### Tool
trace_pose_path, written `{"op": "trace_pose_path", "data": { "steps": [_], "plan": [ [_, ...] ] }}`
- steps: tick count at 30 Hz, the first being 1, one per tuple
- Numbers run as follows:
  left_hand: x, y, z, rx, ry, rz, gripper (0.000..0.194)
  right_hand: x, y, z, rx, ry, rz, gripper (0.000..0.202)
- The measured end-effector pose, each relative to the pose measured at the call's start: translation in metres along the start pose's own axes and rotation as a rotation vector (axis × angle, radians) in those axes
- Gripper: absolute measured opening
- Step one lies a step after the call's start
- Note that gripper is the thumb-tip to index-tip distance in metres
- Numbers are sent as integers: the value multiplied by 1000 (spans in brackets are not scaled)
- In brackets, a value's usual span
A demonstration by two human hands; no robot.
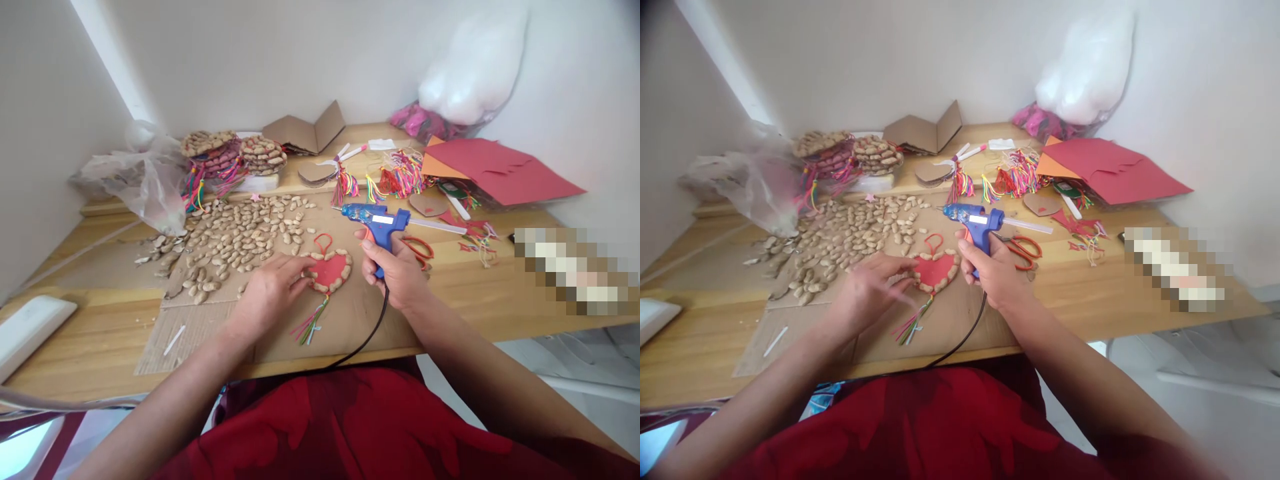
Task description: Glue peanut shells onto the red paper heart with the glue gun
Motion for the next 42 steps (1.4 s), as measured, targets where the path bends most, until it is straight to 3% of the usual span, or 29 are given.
{"op": "trace_pose_path", "data": {
  "steps": [5,14,23,30,34,42],
  "plan": [
    [6,-1,-6,82,-60,-13,14,2,1,2,32,-40,27,34],
    [23,-18,-10,89,-8,44,22,3,4,1,55,-32,37,34],
    [1,-34,-17,-72,74,49,21,-2,7,-2,63,-26,46,34],
    [23,-28,-15,20,-21,85,22,1,10,-2,93,-16,57,36],
    [34,-30,-14,24,-14,86,29,2,11,0,88,-44,53,31],
    [26,-17,-19,14,38,37,30,3,15,0,91,-69,74,26]
  ]
}}
Point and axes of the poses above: each hand's wrist, its own z-axis away from the middle knuckle, its own x-axis out of the palm, y = z × x, the point moved 6 cm from there along -z, towards the middle knuckle, and after that the axes turned 15 degrees about y, right-handed, at the moved point
